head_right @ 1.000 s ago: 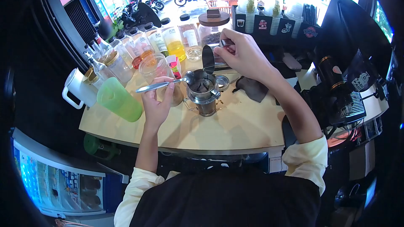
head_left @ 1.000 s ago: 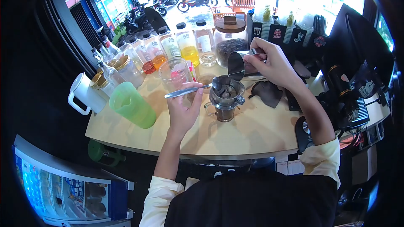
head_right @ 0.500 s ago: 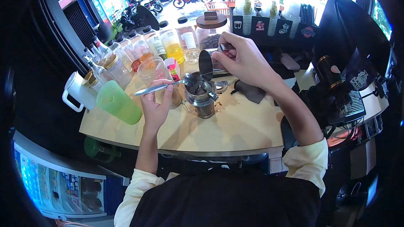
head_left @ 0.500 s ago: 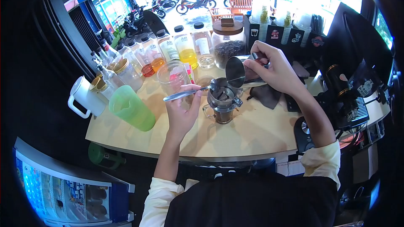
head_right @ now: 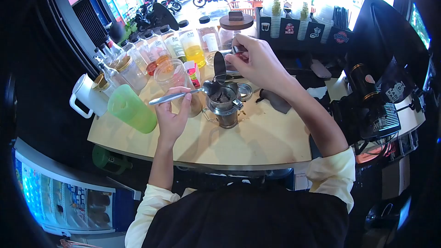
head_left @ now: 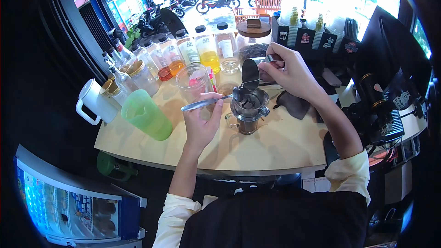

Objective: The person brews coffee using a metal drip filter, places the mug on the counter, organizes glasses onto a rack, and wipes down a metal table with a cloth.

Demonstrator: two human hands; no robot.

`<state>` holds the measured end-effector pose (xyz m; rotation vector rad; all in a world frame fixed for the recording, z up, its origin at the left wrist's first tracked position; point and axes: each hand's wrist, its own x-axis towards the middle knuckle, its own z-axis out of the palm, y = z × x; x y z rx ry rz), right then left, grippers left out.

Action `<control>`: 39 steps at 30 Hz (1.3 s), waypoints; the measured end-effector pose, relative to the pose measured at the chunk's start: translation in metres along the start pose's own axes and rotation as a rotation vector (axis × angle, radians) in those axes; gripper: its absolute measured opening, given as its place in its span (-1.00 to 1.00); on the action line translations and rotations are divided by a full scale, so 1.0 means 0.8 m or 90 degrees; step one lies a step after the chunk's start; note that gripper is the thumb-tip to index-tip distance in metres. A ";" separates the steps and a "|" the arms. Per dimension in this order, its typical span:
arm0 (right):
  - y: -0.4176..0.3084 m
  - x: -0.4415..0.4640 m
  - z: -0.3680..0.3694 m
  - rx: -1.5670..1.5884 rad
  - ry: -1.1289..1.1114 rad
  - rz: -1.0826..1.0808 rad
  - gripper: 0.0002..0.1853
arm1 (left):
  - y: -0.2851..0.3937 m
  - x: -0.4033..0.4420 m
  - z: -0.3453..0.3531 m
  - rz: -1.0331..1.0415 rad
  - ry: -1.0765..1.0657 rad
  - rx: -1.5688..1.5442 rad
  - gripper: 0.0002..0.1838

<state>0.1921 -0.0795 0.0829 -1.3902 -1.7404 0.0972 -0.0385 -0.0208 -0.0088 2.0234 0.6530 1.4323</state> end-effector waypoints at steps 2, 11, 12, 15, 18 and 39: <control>0.004 -0.001 0.002 -0.001 0.009 -0.016 -0.71 | -0.001 0.001 0.001 -0.003 -0.001 -0.001 -0.91; 0.018 -0.011 -0.007 0.015 0.020 0.010 -0.68 | -0.012 0.004 0.007 0.082 0.031 0.030 -0.91; 0.017 -0.013 -0.009 0.027 0.024 0.012 -0.68 | -0.012 0.004 0.008 0.078 0.027 0.028 -0.91; 0.008 -0.020 -0.018 -0.039 0.017 0.014 -0.69 | -0.016 0.004 0.010 0.082 0.025 0.027 -0.90; 0.005 -0.028 -0.020 -0.016 0.025 0.005 -0.72 | -0.016 0.005 0.013 0.078 0.025 0.025 -0.90; 0.171 -0.164 0.055 0.416 0.228 0.280 -0.82 | -0.005 0.011 0.033 0.151 -0.007 0.031 -0.91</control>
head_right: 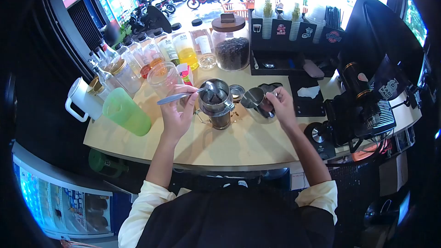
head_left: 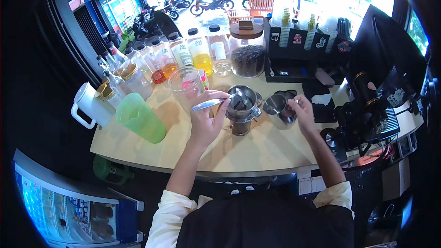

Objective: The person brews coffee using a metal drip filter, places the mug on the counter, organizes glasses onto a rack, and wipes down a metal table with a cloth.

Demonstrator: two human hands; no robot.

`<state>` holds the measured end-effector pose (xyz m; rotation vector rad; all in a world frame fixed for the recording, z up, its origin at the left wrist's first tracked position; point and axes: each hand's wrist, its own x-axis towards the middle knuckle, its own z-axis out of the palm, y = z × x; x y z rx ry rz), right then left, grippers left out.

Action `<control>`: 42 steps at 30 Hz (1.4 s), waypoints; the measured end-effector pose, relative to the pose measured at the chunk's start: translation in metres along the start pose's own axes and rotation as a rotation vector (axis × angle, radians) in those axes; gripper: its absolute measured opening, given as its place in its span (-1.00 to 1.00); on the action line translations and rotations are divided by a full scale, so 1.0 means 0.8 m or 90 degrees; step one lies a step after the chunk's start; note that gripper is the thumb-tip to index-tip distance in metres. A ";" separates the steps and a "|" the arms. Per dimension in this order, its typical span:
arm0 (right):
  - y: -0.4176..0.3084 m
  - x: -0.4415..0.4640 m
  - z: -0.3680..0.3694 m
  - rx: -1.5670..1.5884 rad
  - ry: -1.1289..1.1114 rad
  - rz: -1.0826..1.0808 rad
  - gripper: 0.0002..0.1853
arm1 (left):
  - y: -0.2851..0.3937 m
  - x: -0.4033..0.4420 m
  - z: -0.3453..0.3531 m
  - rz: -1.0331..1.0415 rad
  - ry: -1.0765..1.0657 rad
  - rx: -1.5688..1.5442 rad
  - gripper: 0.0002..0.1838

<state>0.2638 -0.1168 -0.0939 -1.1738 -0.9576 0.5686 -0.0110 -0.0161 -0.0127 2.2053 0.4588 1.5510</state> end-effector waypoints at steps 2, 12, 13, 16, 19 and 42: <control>0.005 -0.008 0.006 0.029 0.003 0.070 -0.82 | 0.000 0.002 0.001 0.019 0.000 0.012 -0.91; 0.088 -0.027 0.000 0.144 0.089 0.025 -0.85 | -0.003 -0.003 0.006 0.044 0.010 0.017 -0.90; 0.087 -0.025 -0.002 0.145 0.090 0.022 -0.85 | -0.003 -0.003 0.007 0.044 0.010 0.019 -0.90; 0.076 -0.020 -0.008 0.081 0.081 0.027 -0.90 | 0.001 -0.001 0.005 0.051 0.008 0.025 -0.92; 0.032 -0.006 -0.006 -0.093 0.142 -0.053 -0.90 | 0.007 0.005 0.001 0.028 -0.034 0.027 -0.94; -0.149 -0.018 0.094 -0.231 -0.130 -0.485 -0.86 | -0.025 -0.013 0.013 -0.086 -0.182 0.068 -0.01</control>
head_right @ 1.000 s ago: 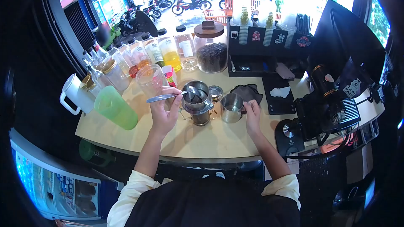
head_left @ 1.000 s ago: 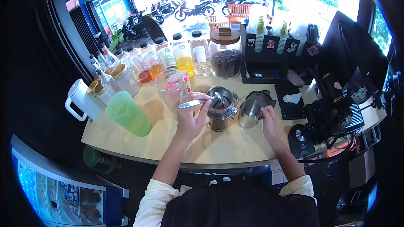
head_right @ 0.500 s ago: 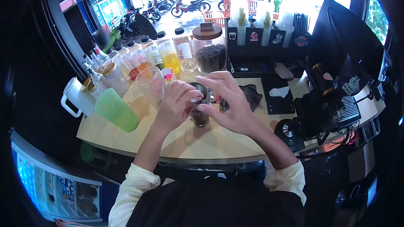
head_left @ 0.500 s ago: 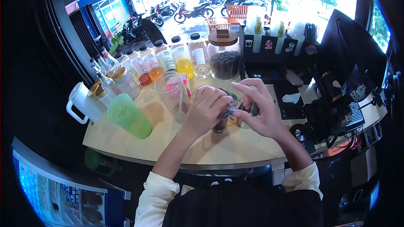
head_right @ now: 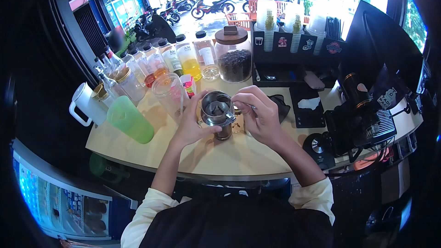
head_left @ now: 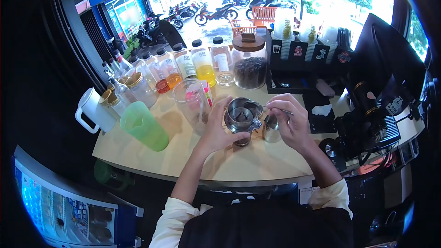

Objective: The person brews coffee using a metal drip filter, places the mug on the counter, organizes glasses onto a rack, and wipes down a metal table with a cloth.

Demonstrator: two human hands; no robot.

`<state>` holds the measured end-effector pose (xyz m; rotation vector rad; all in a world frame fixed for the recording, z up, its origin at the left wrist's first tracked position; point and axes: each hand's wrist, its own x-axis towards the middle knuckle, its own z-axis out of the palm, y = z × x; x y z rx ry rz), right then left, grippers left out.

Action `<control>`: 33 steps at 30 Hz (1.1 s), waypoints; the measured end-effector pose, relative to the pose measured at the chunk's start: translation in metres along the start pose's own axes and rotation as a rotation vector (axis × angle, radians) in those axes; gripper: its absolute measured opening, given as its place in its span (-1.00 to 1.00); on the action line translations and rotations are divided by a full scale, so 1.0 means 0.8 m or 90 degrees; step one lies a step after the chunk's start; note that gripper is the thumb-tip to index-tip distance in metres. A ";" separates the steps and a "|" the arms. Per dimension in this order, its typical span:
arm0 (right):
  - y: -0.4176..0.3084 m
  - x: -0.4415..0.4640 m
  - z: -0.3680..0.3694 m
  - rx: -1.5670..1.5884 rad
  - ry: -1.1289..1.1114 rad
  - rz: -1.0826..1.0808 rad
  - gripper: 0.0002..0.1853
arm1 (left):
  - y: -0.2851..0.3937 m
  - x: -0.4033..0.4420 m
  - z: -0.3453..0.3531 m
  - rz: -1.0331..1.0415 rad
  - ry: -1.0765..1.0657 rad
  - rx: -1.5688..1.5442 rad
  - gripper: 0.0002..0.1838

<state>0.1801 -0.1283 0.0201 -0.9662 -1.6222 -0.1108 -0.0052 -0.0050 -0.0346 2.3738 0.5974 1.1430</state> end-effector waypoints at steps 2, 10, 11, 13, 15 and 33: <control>0.005 -0.004 0.002 0.006 0.006 0.003 -0.86 | -0.002 0.003 0.010 -0.035 -0.036 -0.133 -0.04; 0.016 -0.017 0.008 -0.010 -0.009 0.003 -0.80 | -0.010 0.008 0.028 -0.071 0.020 -0.127 -0.12; 0.016 -0.018 0.007 -0.011 -0.007 0.003 -0.80 | -0.010 0.008 0.029 -0.070 0.026 -0.129 -0.14; 0.015 -0.018 0.005 -0.019 -0.009 -0.011 -0.79 | -0.006 0.010 0.028 -0.056 0.031 -0.128 -0.15; 0.015 -0.018 0.004 -0.017 -0.005 -0.015 -0.79 | -0.001 0.012 0.025 -0.045 0.037 -0.127 -0.15; 0.009 -0.017 0.004 -0.010 -0.087 -0.006 -0.81 | -0.016 0.015 0.027 -0.028 0.055 -0.280 -0.05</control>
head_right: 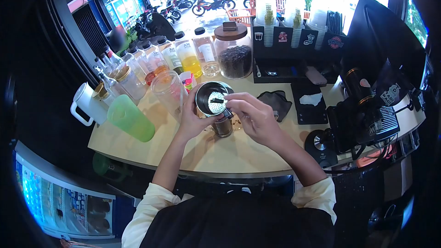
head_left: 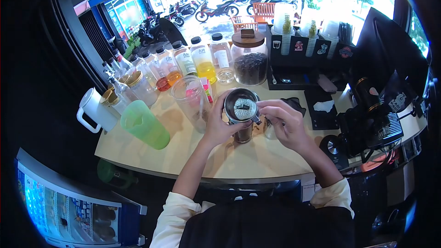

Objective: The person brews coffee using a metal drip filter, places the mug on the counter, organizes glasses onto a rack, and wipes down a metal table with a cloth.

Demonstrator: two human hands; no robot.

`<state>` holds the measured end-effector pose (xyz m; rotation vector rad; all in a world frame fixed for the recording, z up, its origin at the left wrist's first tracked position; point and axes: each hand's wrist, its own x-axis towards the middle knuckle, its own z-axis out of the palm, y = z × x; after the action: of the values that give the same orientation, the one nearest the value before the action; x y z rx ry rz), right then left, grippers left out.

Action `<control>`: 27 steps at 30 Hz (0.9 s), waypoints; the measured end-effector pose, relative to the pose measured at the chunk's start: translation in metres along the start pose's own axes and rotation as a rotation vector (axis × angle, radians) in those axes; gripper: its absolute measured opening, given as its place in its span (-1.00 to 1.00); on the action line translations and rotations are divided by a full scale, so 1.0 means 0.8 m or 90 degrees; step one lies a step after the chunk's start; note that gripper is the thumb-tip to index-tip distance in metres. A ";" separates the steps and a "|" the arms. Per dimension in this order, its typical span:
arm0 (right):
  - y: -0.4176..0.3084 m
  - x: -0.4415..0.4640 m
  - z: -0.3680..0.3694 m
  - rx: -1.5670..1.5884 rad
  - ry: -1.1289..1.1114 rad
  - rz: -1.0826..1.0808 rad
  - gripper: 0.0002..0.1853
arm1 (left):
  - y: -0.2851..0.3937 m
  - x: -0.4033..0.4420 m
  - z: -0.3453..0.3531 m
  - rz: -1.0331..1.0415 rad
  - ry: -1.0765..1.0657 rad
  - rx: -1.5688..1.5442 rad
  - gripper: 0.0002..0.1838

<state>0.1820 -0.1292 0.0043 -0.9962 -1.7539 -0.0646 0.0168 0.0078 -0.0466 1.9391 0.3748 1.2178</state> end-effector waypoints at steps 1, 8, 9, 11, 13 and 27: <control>-0.002 0.000 0.001 0.026 -0.025 0.008 -0.81 | -0.001 0.001 0.000 0.012 -0.014 0.000 -0.05; -0.006 0.003 0.001 -0.002 -0.019 -0.008 -0.82 | -0.008 -0.002 -0.006 0.045 -0.050 -0.004 -0.07; -0.007 0.001 0.001 0.041 -0.052 -0.001 -0.83 | -0.007 -0.003 -0.006 0.044 -0.050 -0.004 -0.07; -0.009 0.001 0.000 0.084 -0.084 0.007 -0.85 | -0.004 -0.002 -0.006 0.031 -0.065 -0.032 -0.08; -0.009 0.004 -0.002 0.056 -0.069 -0.019 -0.89 | -0.005 -0.002 -0.009 0.048 -0.074 -0.013 -0.09; 0.011 0.036 -0.031 0.242 -0.202 0.124 -0.81 | 0.018 0.003 -0.021 0.083 -0.135 0.157 -0.12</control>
<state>0.2044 -0.1191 0.0345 -0.9230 -1.8495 0.5573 0.0014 0.0079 -0.0302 2.3122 0.3029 1.0718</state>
